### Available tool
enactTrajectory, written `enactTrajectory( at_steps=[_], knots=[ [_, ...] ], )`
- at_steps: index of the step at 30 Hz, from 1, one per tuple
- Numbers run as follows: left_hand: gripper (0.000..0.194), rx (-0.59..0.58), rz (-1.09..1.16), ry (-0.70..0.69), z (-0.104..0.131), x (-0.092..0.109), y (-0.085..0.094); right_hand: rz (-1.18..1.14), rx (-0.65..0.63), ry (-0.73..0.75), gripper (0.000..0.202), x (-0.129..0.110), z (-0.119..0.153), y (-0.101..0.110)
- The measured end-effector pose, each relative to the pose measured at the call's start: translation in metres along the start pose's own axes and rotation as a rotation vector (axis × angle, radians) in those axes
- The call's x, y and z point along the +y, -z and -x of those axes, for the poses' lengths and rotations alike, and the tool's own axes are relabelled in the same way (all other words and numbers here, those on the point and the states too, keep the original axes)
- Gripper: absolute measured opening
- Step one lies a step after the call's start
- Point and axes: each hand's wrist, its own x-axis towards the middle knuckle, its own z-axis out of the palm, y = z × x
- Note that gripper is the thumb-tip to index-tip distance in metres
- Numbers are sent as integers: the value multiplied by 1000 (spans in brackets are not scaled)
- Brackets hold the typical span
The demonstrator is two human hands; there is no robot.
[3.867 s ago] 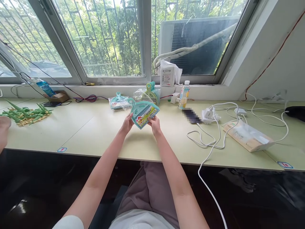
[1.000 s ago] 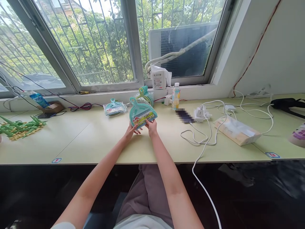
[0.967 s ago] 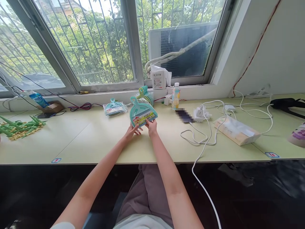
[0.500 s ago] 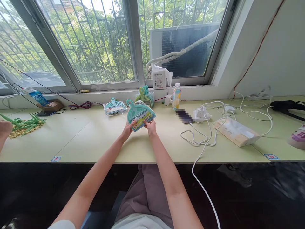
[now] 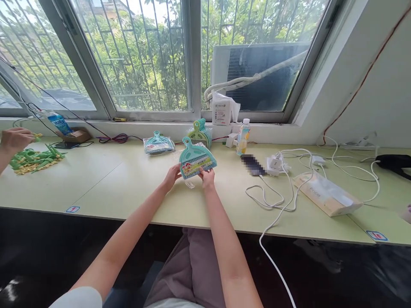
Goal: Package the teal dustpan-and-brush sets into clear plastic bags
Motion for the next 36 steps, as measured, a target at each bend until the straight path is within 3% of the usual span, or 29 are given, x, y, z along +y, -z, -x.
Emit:
enactTrajectory(
  at_steps=[3,10,19,28,36],
  knots=[
    [45,-94,-29,52,4,-2,-3,0,22,-6,34,-1,3,3],
    [37,-24,3,66,-3,-10,-2,12,-47,-21,32,-4,10,-1],
    [39,-130,58,52,0,-8,-3,8,-36,-29,28,-6,11,0],
    [37,-110,60,112,-3,-9,1,28,-60,-130,24,-3,7,0],
    [34,-149,57,107,-2,-7,0,26,-55,-110,22,-3,2,1]
  ],
)
